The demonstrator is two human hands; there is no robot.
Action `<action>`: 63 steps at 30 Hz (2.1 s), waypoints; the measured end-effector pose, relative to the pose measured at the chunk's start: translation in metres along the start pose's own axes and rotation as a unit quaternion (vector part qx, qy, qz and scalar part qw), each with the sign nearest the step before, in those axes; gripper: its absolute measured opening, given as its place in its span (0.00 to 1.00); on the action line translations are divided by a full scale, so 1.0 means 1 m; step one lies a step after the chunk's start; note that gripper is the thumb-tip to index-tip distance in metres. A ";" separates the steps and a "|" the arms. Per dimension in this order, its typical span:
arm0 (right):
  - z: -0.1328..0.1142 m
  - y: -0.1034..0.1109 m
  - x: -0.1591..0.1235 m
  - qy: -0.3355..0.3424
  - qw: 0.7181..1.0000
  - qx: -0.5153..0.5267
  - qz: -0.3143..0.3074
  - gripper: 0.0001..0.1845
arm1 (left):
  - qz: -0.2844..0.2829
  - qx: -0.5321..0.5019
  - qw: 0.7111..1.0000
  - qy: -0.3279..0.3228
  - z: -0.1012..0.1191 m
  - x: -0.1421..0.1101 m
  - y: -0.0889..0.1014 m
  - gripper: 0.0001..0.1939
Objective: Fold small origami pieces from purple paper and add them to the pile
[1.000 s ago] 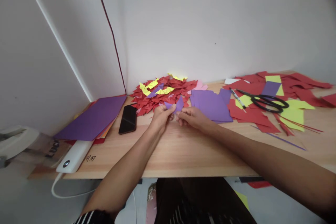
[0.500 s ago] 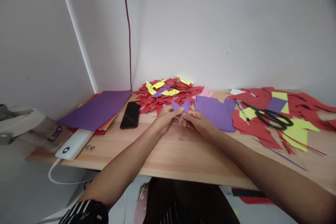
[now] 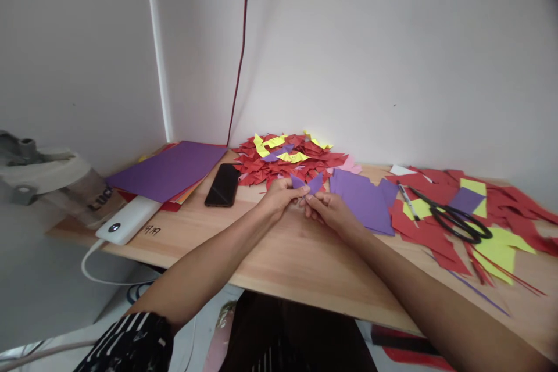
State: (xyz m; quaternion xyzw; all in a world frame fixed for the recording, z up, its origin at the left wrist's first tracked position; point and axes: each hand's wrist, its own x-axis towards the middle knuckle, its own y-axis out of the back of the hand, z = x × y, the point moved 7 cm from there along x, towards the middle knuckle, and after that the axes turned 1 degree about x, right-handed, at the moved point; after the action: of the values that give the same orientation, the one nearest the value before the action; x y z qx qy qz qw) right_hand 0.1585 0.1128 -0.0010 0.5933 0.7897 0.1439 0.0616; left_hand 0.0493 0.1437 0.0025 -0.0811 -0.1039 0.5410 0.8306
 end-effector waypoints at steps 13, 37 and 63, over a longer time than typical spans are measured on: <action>0.007 0.003 0.000 0.001 1.000 0.006 0.030 0.25 | 0.024 -0.003 1.000 -0.007 0.004 -0.003 -0.004 0.19; -0.001 0.002 0.000 0.020 0.997 -0.068 0.039 0.23 | 0.025 0.028 0.999 -0.015 0.001 -0.001 0.000 0.19; -0.008 0.004 -0.003 0.062 0.991 -0.120 0.010 0.28 | 0.038 0.029 0.999 -0.008 -0.003 -0.001 -0.002 0.21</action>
State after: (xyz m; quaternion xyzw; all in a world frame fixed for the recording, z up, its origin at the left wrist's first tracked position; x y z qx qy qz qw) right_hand 0.1613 0.1093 0.0080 0.5796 0.7628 0.2748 0.0820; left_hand 0.0515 0.1417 0.0003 -0.0566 -0.0914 0.5759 0.8105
